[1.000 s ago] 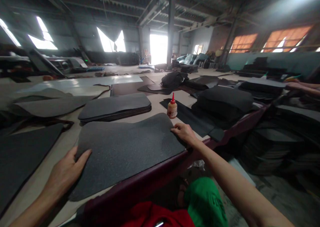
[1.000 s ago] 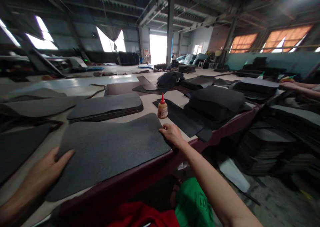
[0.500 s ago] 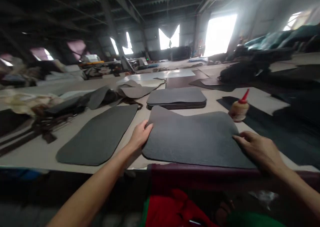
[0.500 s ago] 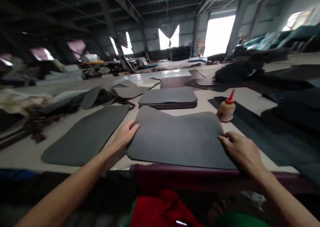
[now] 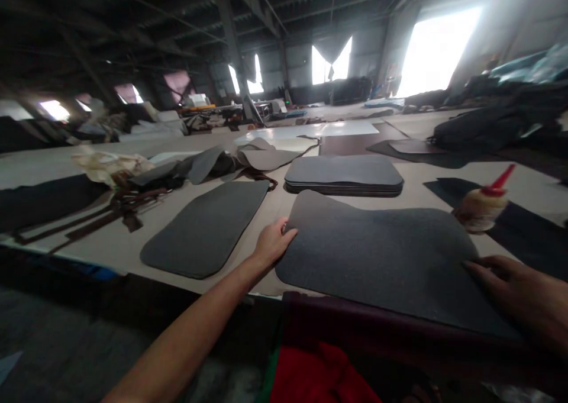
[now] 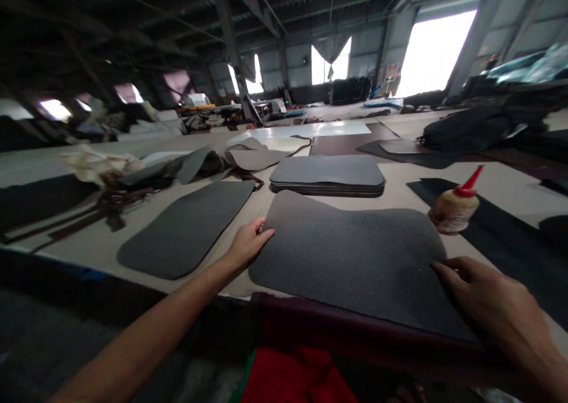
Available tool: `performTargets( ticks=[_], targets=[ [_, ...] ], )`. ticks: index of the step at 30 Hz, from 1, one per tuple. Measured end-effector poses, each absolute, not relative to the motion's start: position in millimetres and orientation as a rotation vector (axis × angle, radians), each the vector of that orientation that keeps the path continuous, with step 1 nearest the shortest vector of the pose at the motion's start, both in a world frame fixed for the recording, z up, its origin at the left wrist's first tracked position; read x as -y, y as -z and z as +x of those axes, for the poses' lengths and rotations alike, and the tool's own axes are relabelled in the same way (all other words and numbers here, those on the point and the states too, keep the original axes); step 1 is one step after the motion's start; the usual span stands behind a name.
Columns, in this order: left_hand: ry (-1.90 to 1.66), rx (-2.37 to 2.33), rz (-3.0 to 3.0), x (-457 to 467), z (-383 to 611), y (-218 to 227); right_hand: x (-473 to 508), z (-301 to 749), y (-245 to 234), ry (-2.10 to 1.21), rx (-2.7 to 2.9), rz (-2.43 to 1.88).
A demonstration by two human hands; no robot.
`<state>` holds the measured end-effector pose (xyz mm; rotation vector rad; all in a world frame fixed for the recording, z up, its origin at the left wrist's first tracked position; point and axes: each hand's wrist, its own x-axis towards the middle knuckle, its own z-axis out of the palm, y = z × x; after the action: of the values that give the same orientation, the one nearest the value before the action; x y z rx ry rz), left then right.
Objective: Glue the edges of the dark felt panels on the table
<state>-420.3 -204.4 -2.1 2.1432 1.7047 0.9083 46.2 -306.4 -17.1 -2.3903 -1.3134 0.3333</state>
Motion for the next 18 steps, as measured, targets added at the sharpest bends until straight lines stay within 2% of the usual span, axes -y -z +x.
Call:
performTargets(
  ticks=[7,11,18],
  targets=[
    [-0.797,-1.845,2.179,206,-419,1,311,34,5,-0.394,1.293,-2.436],
    [-0.724,-1.926,2.234,206,-416,1,311,27,6,-0.318,1.323,-2.45],
    [-0.767,-2.09,2.389,214,-424,-1,322,31,7,0.124,1.334,-2.352]
  ],
)
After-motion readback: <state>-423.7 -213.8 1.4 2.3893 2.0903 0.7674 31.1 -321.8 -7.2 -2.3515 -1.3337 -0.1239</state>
